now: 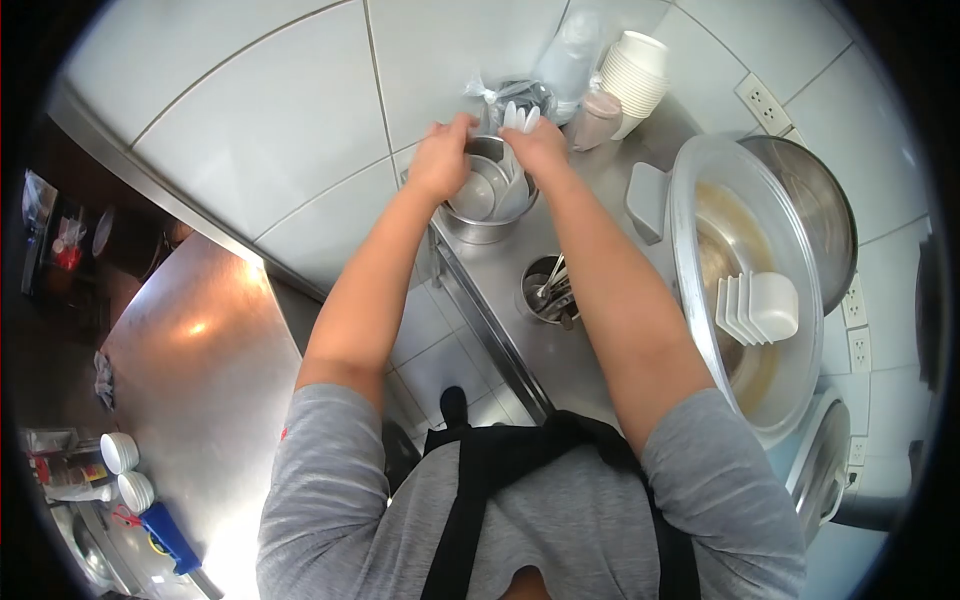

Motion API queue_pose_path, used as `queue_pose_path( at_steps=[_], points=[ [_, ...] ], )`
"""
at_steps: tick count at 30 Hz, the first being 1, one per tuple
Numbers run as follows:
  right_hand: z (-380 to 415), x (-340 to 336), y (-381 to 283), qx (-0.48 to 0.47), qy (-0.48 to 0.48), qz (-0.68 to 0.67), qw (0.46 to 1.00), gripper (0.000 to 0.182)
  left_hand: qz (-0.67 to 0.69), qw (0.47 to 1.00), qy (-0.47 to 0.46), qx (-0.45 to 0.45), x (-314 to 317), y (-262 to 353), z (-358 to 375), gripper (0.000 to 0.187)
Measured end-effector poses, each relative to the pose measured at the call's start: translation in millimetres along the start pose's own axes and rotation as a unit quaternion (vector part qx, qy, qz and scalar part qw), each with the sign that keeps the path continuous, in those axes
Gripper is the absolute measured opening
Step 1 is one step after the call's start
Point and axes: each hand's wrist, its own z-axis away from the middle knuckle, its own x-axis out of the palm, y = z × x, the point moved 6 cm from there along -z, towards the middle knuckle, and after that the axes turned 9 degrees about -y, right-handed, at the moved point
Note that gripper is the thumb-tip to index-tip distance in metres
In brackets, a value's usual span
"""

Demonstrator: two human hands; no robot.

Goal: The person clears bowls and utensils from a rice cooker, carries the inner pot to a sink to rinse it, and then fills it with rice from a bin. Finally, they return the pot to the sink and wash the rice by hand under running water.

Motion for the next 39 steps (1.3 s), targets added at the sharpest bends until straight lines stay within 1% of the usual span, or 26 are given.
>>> queue_pose_path(
  at_steps=[1, 2, 4, 7, 10, 11, 13, 14, 16, 17, 19, 20, 22, 23, 24, 25, 27, 28, 29, 31, 32, 34, 35, 37, 38, 39],
  points=[
    [5, -4, -8, -0.025, -0.001, 0.037, 0.999, 0.041, -0.192, 0.98, 0.033, -0.049, -10, 7, 9, 0.056],
    [11, -7, -18, -0.05, -0.003, 0.074, 0.996, 0.041, -0.23, 0.971, 0.023, -0.057, -4, -1, 7, 0.05],
    [21, -10, -38, -0.099, -0.035, 0.066, 0.992, 0.04, -0.304, 0.95, 0.001, -0.074, 16, -25, 3, 0.038],
    [24, -9, -50, -0.143, -0.091, 0.047, 0.984, 0.037, -0.27, 0.962, -0.02, -0.043, 22, -28, 3, 0.036],
    [20, -12, -45, -0.162, -0.126, 0.043, 0.978, 0.04, -0.166, 0.981, 0.104, -0.004, -6, -9, 14, 0.037],
    [24, -12, -46, -0.164, -0.134, 0.043, 0.976, 0.043, -0.076, 0.987, 0.132, 0.056, -13, -3, 13, 0.037],
    [30, -21, -42, -0.093, -0.053, 0.138, 0.985, 0.051, 0.107, 0.963, 0.179, 0.169, -26, 7, 7, 0.037],
    [36, -26, -42, -0.056, -0.014, 0.187, 0.981, 0.055, 0.121, 0.97, 0.14, 0.158, -24, 12, 3, 0.036],
    [41, -29, -39, -0.066, 0.038, 0.147, 0.986, 0.057, 0.148, 0.977, 0.064, 0.138, -17, 25, -6, 0.033],
    [44, -31, -38, -0.07, 0.066, 0.126, 0.987, 0.058, 0.12, 0.985, 0.073, 0.103, -16, 23, -13, 0.032],
    [69, -42, -52, -0.133, 0.193, 0.12, 0.965, 0.053, 0.064, 0.994, 0.087, 0.031, -8, 16, -25, 0.03],
    [86, -48, -58, -0.164, 0.254, 0.117, 0.946, 0.05, 0.033, 0.989, 0.142, 0.018, -6, 13, -27, 0.027],
    [125, -52, -70, -0.212, 0.188, 0.175, 0.943, 0.043, -0.032, 0.968, 0.249, -0.011, -4, 10, -21, 0.021],
    [147, -53, -74, -0.237, 0.155, 0.202, 0.937, 0.04, -0.038, 0.986, 0.161, -0.016, 2, 13, -21, 0.019],
    [166, -41, -62, -0.178, 0.037, 0.224, 0.957, 0.036, -0.043, 0.996, 0.07, -0.022, 6, 20, -13, 0.018],
    [188, -29, -47, -0.117, -0.08, 0.24, 0.96, 0.031, -0.049, 0.998, -0.02, -0.027, 13, 24, -6, 0.016],
    [220, 2, -4, -0.109, -0.2, 0.368, 0.901, 0.023, -0.105, 0.985, -0.136, 0.032, 35, 31, 1, 0.015],
    [231, 15, 16, -0.139, -0.172, 0.407, 0.886, 0.021, -0.131, 0.971, -0.193, 0.059, 49, 30, 5, 0.016],
    [236, 24, 29, -0.171, -0.143, 0.445, 0.867, 0.019, -0.164, 0.966, -0.188, 0.065, 62, 21, 3, 0.016],
    [236, 20, 39, -0.183, -0.135, 0.432, 0.873, 0.015, -0.232, 0.954, -0.175, 0.077, 86, 1, -6, 0.018],
    [232, 18, 37, -0.19, -0.128, 0.425, 0.876, 0.014, -0.207, 0.963, -0.15, 0.086, 74, 4, -7, 0.018],
    [232, 1, 7, -0.174, -0.153, 0.39, 0.891, 0.012, -0.149, 0.978, -0.11, 0.1, 50, 14, 8, 0.019],
    [234, -10, -12, -0.165, -0.168, 0.372, 0.898, 0.011, -0.101, 0.99, -0.065, 0.071, 27, 17, 14, 0.017],
    [232, -27, -55, -0.188, -0.142, 0.363, 0.901, 0.011, 0.026, 0.992, 0.117, 0.028, -21, 17, 43, 0.016],
    [227, -31, -71, -0.2, -0.126, 0.36, 0.903, 0.011, 0.086, 0.971, 0.21, 0.07, -33, 2, 54, 0.019],
    [220, -32, -84, -0.221, -0.107, 0.357, 0.901, 0.011, 0.147, 0.936, 0.3, 0.11, -41, -14, 66, 0.022]
  ],
)
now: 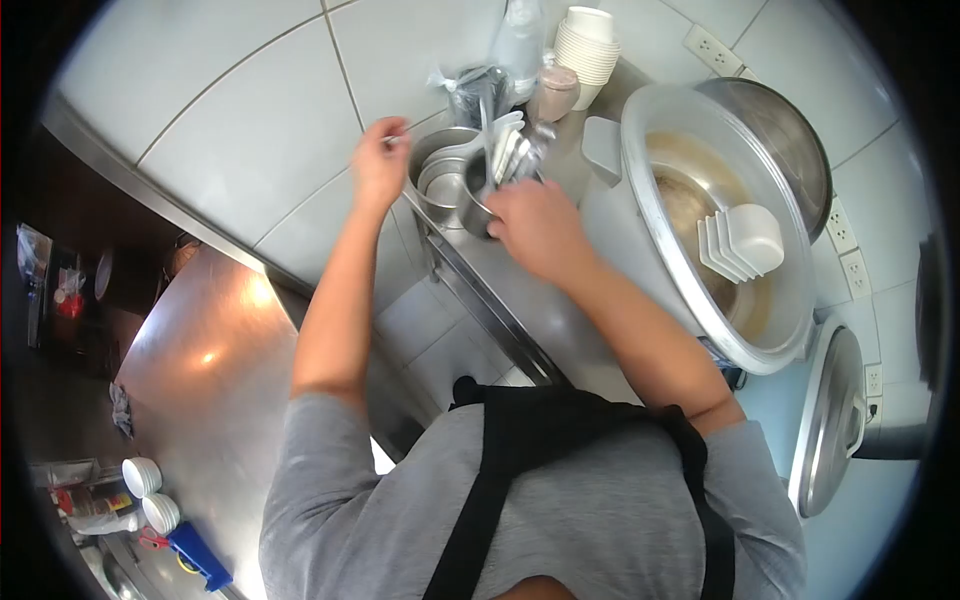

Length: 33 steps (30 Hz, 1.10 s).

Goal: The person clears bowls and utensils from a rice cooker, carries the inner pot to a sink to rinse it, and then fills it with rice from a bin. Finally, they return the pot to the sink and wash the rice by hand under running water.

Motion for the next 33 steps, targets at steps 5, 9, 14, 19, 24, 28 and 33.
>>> queue_pose_path(
  at_steps=[5, 9, 14, 19, 24, 28, 33],
  points=[
    [-81, 25, 16, -0.053, 0.092, 0.044, 0.993, 0.013, 0.356, 0.872, 0.082, -0.328, 16, -14, 101, 0.053],
    [-112, 80, 26, 0.008, -0.069, 0.072, 0.995, 0.019, 0.643, 0.581, 0.091, -0.49, 87, 32, 150, 0.048],
    [-90, 17, 10, -0.004, -0.044, 0.083, 0.996, 0.036, 0.712, 0.623, 0.017, -0.323, 113, 0, 111, 0.068],
    [1, -121, 87, 0.005, -0.068, 0.073, 0.995, 0.054, 0.625, 0.674, 0.008, -0.394, 111, -25, 78, 0.077],
    [118, -104, 250, 0.255, -0.32, 0.292, 0.864, 0.105, 0.547, 0.729, 0.026, -0.411, 111, -25, 96, 0.073],
    [172, -75, 305, 0.301, -0.343, 0.27, 0.848, 0.104, 0.515, 0.757, 0.031, -0.401, 105, 7, 114, 0.065],
    [237, -114, 308, 0.361, -0.037, 0.134, 0.922, 0.095, 0.424, 0.875, -0.019, -0.232, 79, 89, 88, 0.061]
  ],
)
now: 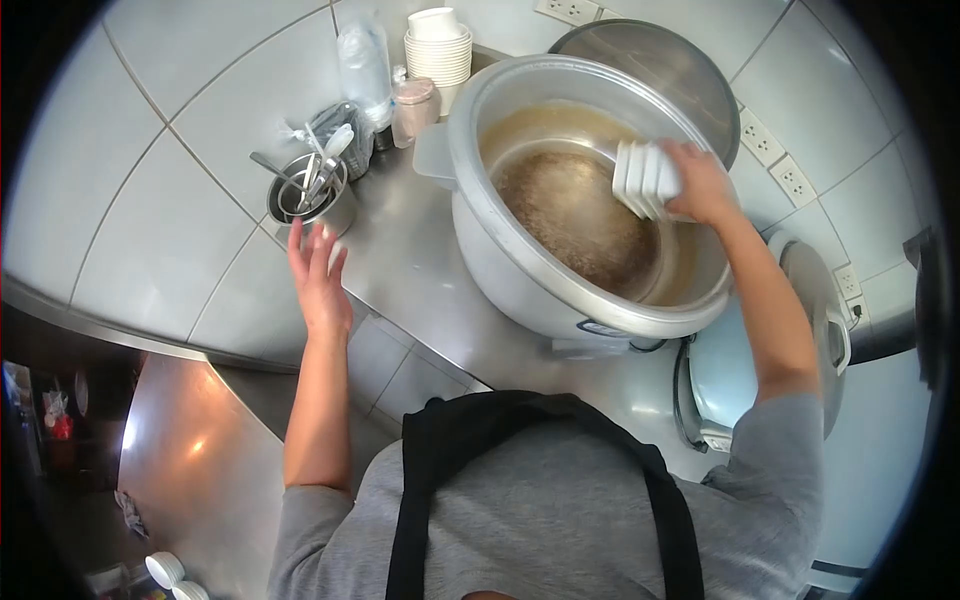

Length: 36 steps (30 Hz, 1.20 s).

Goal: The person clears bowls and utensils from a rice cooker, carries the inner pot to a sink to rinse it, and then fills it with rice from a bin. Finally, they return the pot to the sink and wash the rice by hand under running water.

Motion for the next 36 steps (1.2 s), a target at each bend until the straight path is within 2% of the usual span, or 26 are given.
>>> queue_pose_path(
  at_steps=[2, 3, 4, 5, 6, 7, 8, 10, 11, 13, 16, 17, 18, 20, 22, 23, 24, 26, 27, 28, 29, 31, 32, 34, 36],
  points=[
    [22, -18, 29, -0.014, 0.184, -0.159, 0.97, 0.091, -0.061, 0.987, -0.106, 0.104, 58, 48, 3, 0.066],
    [34, -25, 33, -0.007, 0.221, -0.262, 0.939, 0.09, -0.081, 0.968, -0.172, 0.162, 95, 70, 6, 0.072],
    [46, -34, 31, -0.002, 0.255, -0.362, 0.897, 0.089, -0.178, 0.929, -0.216, 0.241, 131, 95, 16, 0.08],
    [56, -39, 30, -0.002, 0.283, -0.46, 0.842, 0.088, -0.277, 0.872, -0.254, 0.315, 167, 118, 25, 0.089],
    [64, -43, 24, -0.052, 0.32, -0.522, 0.789, 0.087, -0.356, 0.789, -0.28, 0.414, 200, 138, 34, 0.103],
    [69, -46, 13, -0.108, 0.347, -0.584, 0.726, 0.086, -0.416, 0.713, -0.261, 0.501, 227, 160, 51, 0.104],
    [71, -47, 5, -0.145, 0.322, -0.613, 0.707, 0.082, -0.499, 0.653, -0.239, 0.517, 250, 173, 62, 0.116],
    [68, -41, -6, -0.203, 0.248, -0.669, 0.671, 0.074, -0.446, 0.649, -0.235, 0.569, 259, 199, 87, 0.091],
    [65, -35, -14, -0.224, 0.2, -0.693, 0.656, 0.07, -0.424, 0.653, -0.235, 0.582, 254, 209, 94, 0.096],
    [61, -29, -34, -0.282, 0.132, -0.752, 0.581, 0.063, -0.378, 0.658, -0.231, 0.609, 232, 227, 108, 0.108],
    [79, -49, -102, -0.37, 0.007, -0.855, 0.364, 0.058, -0.237, 0.843, -0.168, 0.452, 161, 227, 119, 0.128],
    [89, -52, -127, -0.389, -0.034, -0.851, 0.352, 0.059, -0.261, 0.858, -0.196, 0.397, 144, 215, 126, 0.145],
    [99, -52, -150, -0.403, -0.073, -0.845, 0.342, 0.059, -0.201, 0.896, -0.207, 0.338, 126, 205, 143, 0.143],
    [126, -32, -194, -0.381, -0.169, -0.771, 0.481, 0.061, -0.059, 0.946, -0.228, 0.224, 105, 179, 189, 0.141],
    [155, -21, -232, -0.376, -0.241, -0.606, 0.659, 0.068, -0.093, 0.961, -0.132, 0.225, 64, 155, 241, 0.132],
    [178, -22, -251, -0.402, -0.255, -0.533, 0.7, 0.072, -0.104, 0.972, -0.082, 0.196, 40, 143, 273, 0.126],
    [202, -22, -269, -0.43, -0.265, -0.455, 0.733, 0.076, -0.112, 0.98, -0.032, 0.164, 18, 132, 306, 0.121],
    [251, -30, -296, -0.532, -0.272, -0.407, 0.691, 0.079, -0.107, 0.981, 0.11, 0.119, -25, 117, 373, 0.116],
    [261, -33, -300, -0.566, -0.236, -0.365, 0.7, 0.079, -0.148, 0.965, 0.196, 0.089, -56, 107, 409, 0.116],
    [268, -36, -299, -0.597, -0.194, -0.325, 0.707, 0.08, -0.189, 0.941, 0.276, 0.058, -87, 97, 446, 0.117],
    [272, -38, -296, -0.623, -0.151, -0.285, 0.713, 0.08, -0.223, 0.911, 0.34, 0.073, -112, 97, 481, 0.119],
    [274, -45, -280, -0.592, -0.13, -0.288, 0.741, 0.079, -0.295, 0.834, 0.456, 0.102, -169, 100, 552, 0.119],
    [272, -48, -269, -0.575, -0.119, -0.291, 0.756, 0.079, -0.332, 0.785, 0.51, 0.113, -197, 105, 586, 0.118],
    [255, -49, -243, -0.526, -0.064, -0.269, 0.804, 0.078, -0.522, 0.631, 0.562, 0.118, -232, 140, 641, 0.115],
    [228, -44, -213, -0.487, 0.063, -0.189, 0.85, 0.075, -0.524, 0.563, 0.638, 0.035, -276, 155, 692, 0.115]
  ],
)
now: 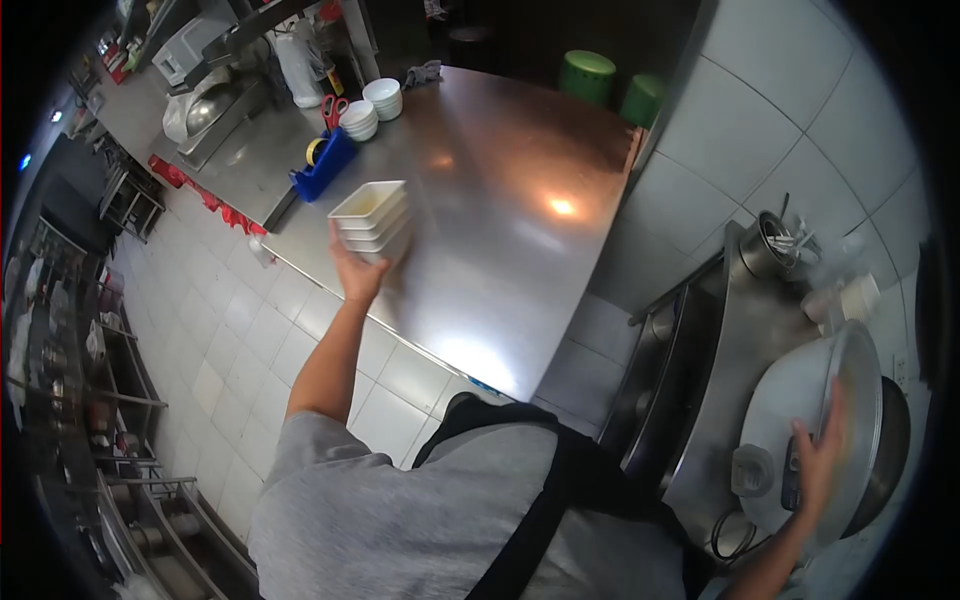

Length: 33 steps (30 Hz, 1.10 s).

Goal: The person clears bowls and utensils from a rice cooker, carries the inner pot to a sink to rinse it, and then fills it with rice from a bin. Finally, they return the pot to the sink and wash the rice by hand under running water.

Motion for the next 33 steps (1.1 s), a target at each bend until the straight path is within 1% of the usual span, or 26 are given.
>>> queue_pose_path(
  at_steps=[2, 3, 4, 6, 7, 9, 10, 11, 12, 13, 14, 15, 16, 17, 18, 19, 21, 22, 23, 25, 26, 28, 29, 30, 32, 33],
  points=[
    [16, 5, 63, 0.103, 0.041, 0.031, 0.993, 0.07, -0.01, 1.0, 0.0, -0.024, -16, -39, -28, 0.114],
    [23, 16, 111, 0.123, 0.055, 0.045, 0.99, 0.064, -0.013, 0.999, -0.004, -0.032, -22, -58, -45, 0.114],
    [33, 25, 138, 0.148, 0.066, 0.061, 0.985, 0.059, -0.024, 1.0, 0.01, -0.013, -26, -80, -61, 0.114],
    [28, 24, 114, 0.285, -0.012, 0.087, 0.955, 0.054, -0.036, 0.998, 0.034, 0.025, -25, -132, -90, 0.115],
    [29, 20, 103, 0.358, -0.046, 0.097, 0.928, 0.053, -0.056, 0.996, 0.046, 0.044, -26, -156, -104, 0.115],
    [39, 26, 137, 0.284, 0.071, 0.191, 0.937, 0.055, -0.107, 0.987, 0.075, 0.09, -25, -211, -137, 0.12],
    [41, 25, 131, 0.329, 0.059, 0.183, 0.924, 0.06, -0.186, 0.979, 0.067, 0.048, -25, -240, -158, 0.121],
    [41, 26, 127, 0.337, 0.063, 0.136, 0.929, 0.06, -0.184, 0.978, 0.095, 0.017, -25, -243, -165, 0.117],
    [42, 24, 111, 0.364, 0.077, 0.158, 0.915, 0.059, -0.192, 0.979, 0.066, -0.013, -22, -258, -178, 0.113],
    [44, 21, 97, 0.362, 0.109, 0.196, 0.905, 0.054, -0.196, 0.976, 0.097, 0.018, -21, -272, -183, 0.109],
    [43, 16, 80, 0.402, 0.081, 0.18, 0.894, 0.051, -0.314, 0.935, 0.146, 0.076, -12, -316, -192, 0.105],
    [47, 14, 77, 0.38, 0.127, 0.227, 0.888, 0.048, -0.196, 0.974, 0.115, 0.02, -23, -271, -183, 0.099],
    [45, 6, 58, 0.361, 0.155, 0.241, 0.887, 0.048, -0.163, 0.979, 0.122, 0.001, -18, -312, -198, 0.096],
    [49, -2, 58, 0.337, 0.198, 0.273, 0.879, 0.046, -0.2, 0.97, 0.141, -0.012, -21, -294, -194, 0.093],
    [50, -13, 54, 0.347, 0.199, 0.271, 0.875, 0.045, -0.156, 0.982, 0.099, -0.042, -19, -294, -197, 0.097],
    [50, -28, 50, 0.354, 0.197, 0.269, 0.874, 0.045, -0.159, 0.974, 0.083, -0.14, -21, -283, -189, 0.105],
    [47, -57, 58, 0.361, 0.197, 0.313, 0.856, 0.037, -0.138, 0.97, 0.09, -0.178, -20, -276, -186, 0.108],
    [44, -74, 56, 0.339, 0.215, 0.336, 0.852, 0.033, -0.13, 0.966, 0.094, -0.202, -21, -274, -181, 0.11],
    [41, -90, 56, 0.314, 0.235, 0.358, 0.847, 0.03, -0.148, 0.96, 0.107, -0.213, -20, -267, -176, 0.108],
    [37, -124, 59, 0.298, 0.274, 0.393, 0.826, 0.027, -0.183, 0.944, 0.134, -0.242, -28, -240, -153, 0.106],
    [36, -146, 68, 0.363, 0.25, 0.38, 0.813, 0.027, -0.171, 0.959, 0.119, -0.19, -24, -230, -150, 0.104],
    [43, -192, 93, 0.389, 0.294, 0.36, 0.795, 0.029, -0.151, 0.98, 0.094, -0.089, -27, -215, -141, 0.102],
    [49, -214, 106, 0.402, 0.311, 0.347, 0.788, 0.032, -0.149, 0.985, 0.09, -0.014, -25, -196, -136, 0.096],
    [57, -237, 116, 0.415, 0.329, 0.333, 0.781, 0.036, -0.097, 0.993, 0.064, 0.009, -23, -170, -130, 0.093],
    [84, -283, 115, 0.419, 0.387, 0.327, 0.753, 0.041, 0.007, 0.998, 0.009, 0.06, -20, -109, -115, 0.089],
    [103, -306, 113, 0.416, 0.409, 0.353, 0.731, 0.046, 0.047, 0.997, -0.021, 0.059, -14, -86, -110, 0.087]
  ],
)
